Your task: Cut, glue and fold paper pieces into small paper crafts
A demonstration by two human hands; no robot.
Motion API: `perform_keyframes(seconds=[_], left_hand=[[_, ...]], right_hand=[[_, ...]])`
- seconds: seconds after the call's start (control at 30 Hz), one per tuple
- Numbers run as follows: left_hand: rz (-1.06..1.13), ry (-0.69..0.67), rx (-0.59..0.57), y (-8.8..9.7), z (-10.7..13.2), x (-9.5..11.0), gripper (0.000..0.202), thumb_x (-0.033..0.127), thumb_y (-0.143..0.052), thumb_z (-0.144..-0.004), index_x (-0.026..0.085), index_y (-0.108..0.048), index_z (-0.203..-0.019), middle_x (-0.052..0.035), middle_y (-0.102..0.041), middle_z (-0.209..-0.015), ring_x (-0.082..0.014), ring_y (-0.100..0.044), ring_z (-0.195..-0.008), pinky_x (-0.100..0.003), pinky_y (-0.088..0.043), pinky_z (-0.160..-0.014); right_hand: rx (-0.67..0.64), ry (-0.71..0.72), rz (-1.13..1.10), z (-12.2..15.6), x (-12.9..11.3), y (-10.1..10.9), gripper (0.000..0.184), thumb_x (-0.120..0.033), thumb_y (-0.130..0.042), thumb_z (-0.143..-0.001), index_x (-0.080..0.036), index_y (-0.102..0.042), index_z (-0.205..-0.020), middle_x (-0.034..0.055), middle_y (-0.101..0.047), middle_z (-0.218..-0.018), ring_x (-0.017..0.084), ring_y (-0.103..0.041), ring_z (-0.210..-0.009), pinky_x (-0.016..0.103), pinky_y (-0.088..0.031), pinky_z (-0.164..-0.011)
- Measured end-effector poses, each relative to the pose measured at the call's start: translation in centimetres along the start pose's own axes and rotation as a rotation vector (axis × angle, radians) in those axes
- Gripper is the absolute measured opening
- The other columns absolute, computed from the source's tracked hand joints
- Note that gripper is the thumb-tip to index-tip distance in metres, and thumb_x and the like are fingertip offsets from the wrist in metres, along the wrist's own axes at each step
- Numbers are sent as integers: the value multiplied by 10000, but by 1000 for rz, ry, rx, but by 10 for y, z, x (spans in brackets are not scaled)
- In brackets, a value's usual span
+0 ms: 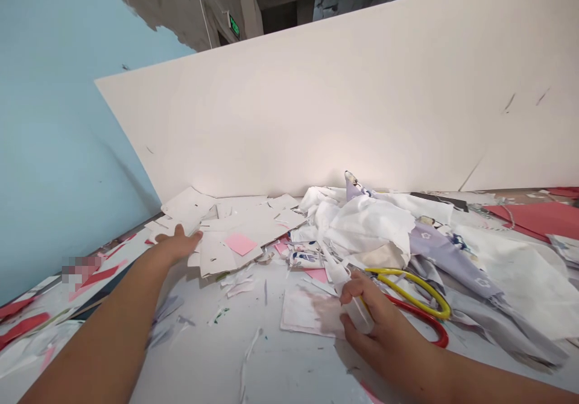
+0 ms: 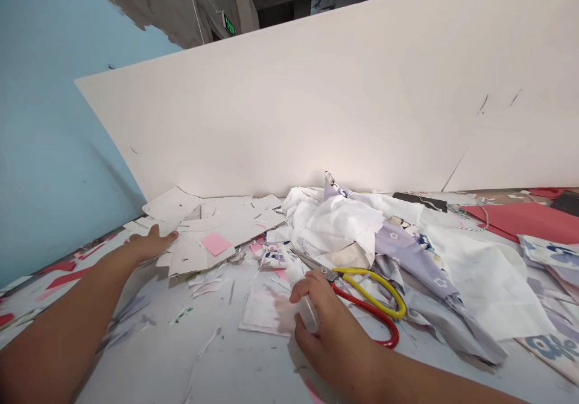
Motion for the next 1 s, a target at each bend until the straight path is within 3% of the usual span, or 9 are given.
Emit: perform_keyframes(seconds=[0.1,0.2,0.27,0.3,0.37,0.43,0.5,0.6,1.0], left_hand=[[44,-18,75,11,6,15,622,481,-367,-772,76,-435,-1239,-279,-494,-1196,-439,-497,-1056,-549,-421,-749],[126,-185,206,32,39,68,435,416,-290,-837,243,-433,-1210,-83,-519,-1223,-242,-528,-1056,-394,-414,-871],[365,-408,203,36,76,114,377,416,-379,-818,223,-511,-1114,-70,-575,-1114,-212,-557,-978,-338,-433,-830],[478,-480,57,25,95,135,363,431,-421,-804,227,-538,-1080,-63,-592,-1074,-205,-568,-941,-323,-447,-792],[666,-636,-440,-13,143,176,395,444,-489,-783,262,-534,-1131,-54,-593,-1090,-194,-584,-898,-305,-463,-730],[843,-689,-789,-34,187,199,431,399,-576,-747,253,-524,-1150,-53,-619,-1016,-180,-596,-863,-302,-457,-735],[995,-616,-887,-41,202,203,239,361,-596,-742,198,-592,-916,-30,-634,-848,-139,-608,-697,-297,-448,-700],[1118,-512,-878,-44,198,200,156,306,-626,-719,174,-544,-698,7,-620,-687,-112,-589,-590,-277,-427,-645],[1220,-444,-633,-36,159,185,166,298,-650,-703,165,-577,-770,11,-607,-638,-112,-577,-593,-269,-431,-630]], right_hand=[[-7,7,8,1,-1,0,339,1,-429,-692,-281,-343,-860,-29,-444,-850,145,-522,-794,282,-457,-746],[-27,6,15,2,1,-2,354,7,-427,-689,-284,-348,-875,-23,-454,-875,149,-533,-816,282,-465,-747],[-55,32,15,4,0,-5,367,9,-432,-685,-286,-351,-887,-14,-467,-918,153,-541,-855,285,-469,-763],[-71,52,14,5,-2,-6,374,12,-434,-683,-286,-352,-893,-10,-469,-939,155,-543,-873,286,-471,-768],[-100,86,15,6,-6,-8,393,24,-438,-669,-284,-354,-897,-4,-464,-956,155,-544,-888,287,-475,-770],[-113,100,19,6,-8,-8,415,44,-436,-647,-279,-361,-896,-3,-456,-948,151,-545,-879,294,-477,-777],[-124,99,28,6,-10,-8,426,55,-438,-624,-273,-374,-890,-1,-459,-942,151,-549,-866,305,-480,-785],[-146,78,55,7,-8,-10,404,40,-451,-621,-269,-396,-876,15,-482,-996,172,-561,-902,308,-493,-764],[-102,30,32,7,2,-8,381,9,-449,-676,-287,-388,-908,13,-498,-1031,195,-538,-1024,305,-490,-776]])
Point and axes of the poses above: each hand's wrist, its own z-axis away from the middle knuckle, its own y-axis out of the back of the hand, x = y × z, the point moved 9 cm from there along -z, towards the middle knuckle
